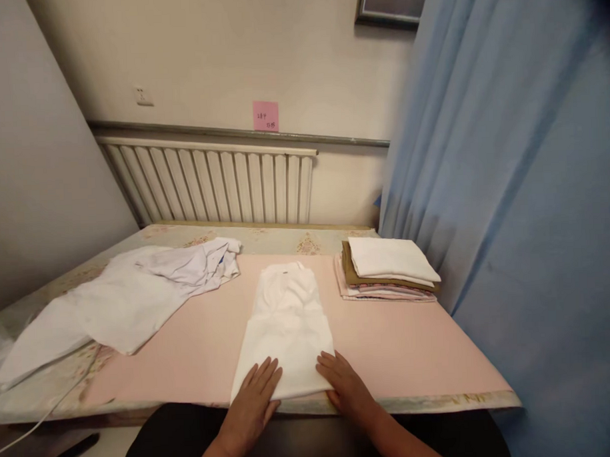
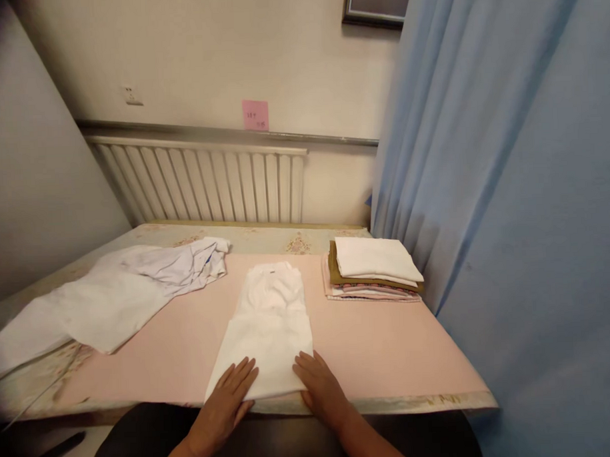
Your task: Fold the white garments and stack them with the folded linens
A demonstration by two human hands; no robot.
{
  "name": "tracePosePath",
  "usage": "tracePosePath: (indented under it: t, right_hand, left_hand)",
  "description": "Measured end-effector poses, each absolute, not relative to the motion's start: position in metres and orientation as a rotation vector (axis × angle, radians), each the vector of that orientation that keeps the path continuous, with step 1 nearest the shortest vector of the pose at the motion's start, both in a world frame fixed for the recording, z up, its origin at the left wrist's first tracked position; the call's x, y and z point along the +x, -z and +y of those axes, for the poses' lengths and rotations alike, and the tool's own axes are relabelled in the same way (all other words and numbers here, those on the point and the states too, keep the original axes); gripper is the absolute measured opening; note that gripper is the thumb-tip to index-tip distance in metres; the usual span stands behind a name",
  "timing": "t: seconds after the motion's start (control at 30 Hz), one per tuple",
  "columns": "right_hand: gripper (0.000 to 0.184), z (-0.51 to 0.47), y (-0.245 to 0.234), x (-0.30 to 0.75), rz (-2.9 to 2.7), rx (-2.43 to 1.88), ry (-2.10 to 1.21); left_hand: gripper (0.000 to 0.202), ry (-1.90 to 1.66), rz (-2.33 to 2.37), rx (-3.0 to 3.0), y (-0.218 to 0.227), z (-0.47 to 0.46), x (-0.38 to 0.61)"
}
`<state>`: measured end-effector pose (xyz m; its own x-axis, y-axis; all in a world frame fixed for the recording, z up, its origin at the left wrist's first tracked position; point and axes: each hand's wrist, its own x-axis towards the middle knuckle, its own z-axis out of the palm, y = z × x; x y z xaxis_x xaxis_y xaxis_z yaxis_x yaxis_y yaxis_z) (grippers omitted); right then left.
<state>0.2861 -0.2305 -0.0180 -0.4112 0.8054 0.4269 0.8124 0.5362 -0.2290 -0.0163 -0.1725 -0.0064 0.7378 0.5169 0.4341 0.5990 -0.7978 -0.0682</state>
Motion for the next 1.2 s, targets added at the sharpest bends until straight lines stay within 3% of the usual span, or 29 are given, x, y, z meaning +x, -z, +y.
tracePosePath:
  t: [0.3, 0.47, 0.73, 1.2]
  right_hand:
    - [0.034, -0.217, 0.016, 0.298, -2.199, -1.232, 0.03]
    - [0.037, -0.21, 0.005, 0.3, -2.248, -1.215, 0.073]
    - [0.035, -0.199, 0.0, 0.301, -2.267, -1.256, 0.021]
    - [0.033, -0.283, -0.035, 0.3, -1.886, -1.188, -0.27]
  left_hand:
    - [0.073, 0.652, -0.894, -2.695, 0.012, -0.159, -0.047]
    - [0.083, 0.748, -1.022, -2.71, 0.011, -0.153, -0.067]
    - [0.042, 0.976, -0.996, -2.773, 0.016, -0.137, -0.079]
    - [0.025, 1.478, -1.397, -2.705, -0.035, -0.223, -0.067]
